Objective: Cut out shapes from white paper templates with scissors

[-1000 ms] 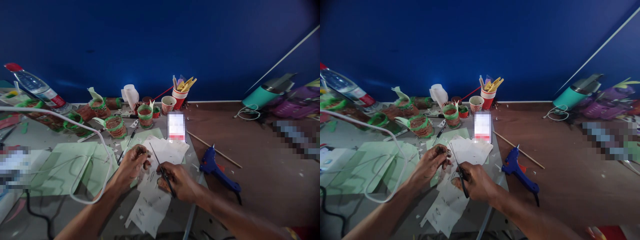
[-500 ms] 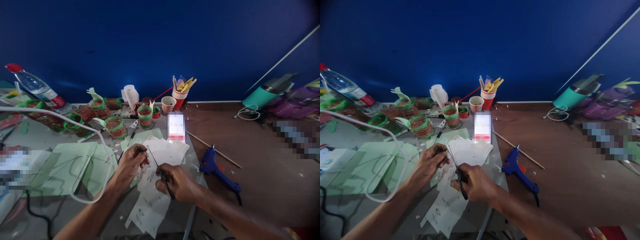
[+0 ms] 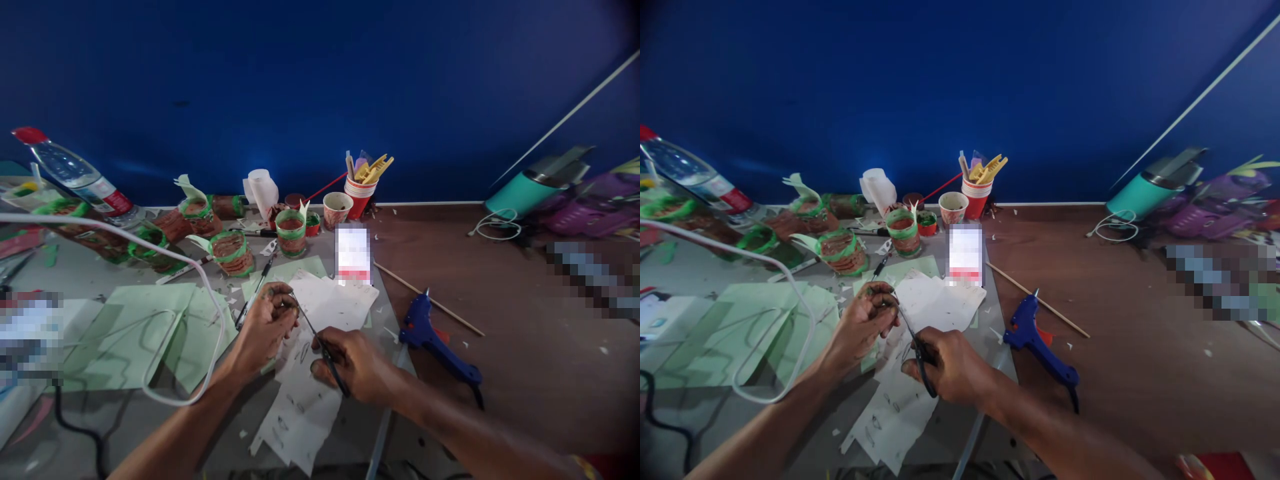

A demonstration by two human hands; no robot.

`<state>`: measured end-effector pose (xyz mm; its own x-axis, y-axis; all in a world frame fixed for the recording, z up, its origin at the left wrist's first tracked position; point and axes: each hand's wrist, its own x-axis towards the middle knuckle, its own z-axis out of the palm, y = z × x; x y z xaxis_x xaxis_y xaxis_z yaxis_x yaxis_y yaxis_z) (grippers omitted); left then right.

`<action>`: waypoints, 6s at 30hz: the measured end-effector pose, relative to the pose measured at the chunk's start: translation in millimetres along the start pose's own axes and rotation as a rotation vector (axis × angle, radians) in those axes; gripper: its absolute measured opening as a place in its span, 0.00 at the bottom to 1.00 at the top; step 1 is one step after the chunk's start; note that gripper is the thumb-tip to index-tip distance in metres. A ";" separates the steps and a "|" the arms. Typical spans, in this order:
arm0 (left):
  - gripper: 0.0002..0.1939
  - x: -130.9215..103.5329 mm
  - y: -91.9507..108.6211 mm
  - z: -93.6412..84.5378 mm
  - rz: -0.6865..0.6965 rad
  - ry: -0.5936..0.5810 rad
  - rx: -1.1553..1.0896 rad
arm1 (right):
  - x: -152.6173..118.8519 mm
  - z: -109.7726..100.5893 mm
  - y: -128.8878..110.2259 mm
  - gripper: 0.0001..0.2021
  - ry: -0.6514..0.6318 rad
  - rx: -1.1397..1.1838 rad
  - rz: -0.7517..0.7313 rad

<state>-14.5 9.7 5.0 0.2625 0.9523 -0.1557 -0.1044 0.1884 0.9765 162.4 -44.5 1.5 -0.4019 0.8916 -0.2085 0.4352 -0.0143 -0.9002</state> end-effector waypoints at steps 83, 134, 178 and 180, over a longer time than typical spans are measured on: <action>0.26 2.2 2.1 -1.4 -0.123 -0.087 -0.135 | 2.3 -2.5 4.3 0.12 -0.030 0.166 0.039; 0.16 -0.1 -3.7 8.6 -0.062 0.028 -0.118 | 0.7 4.6 10.3 0.07 0.031 0.102 -0.033; 0.08 -3.1 1.5 2.2 -0.124 -0.071 -0.024 | 0.5 -1.3 -3.7 0.17 0.033 0.414 0.078; 0.07 -3.4 -0.2 1.9 -0.142 -0.079 -0.058 | 0.7 -2.0 -2.9 0.17 0.012 0.398 0.075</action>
<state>-13.6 6.0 5.6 0.3526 0.8939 -0.2768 -0.1156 0.3352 0.9350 162.5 -42.9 4.8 -0.3705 0.8866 -0.2768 0.1157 -0.2516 -0.9609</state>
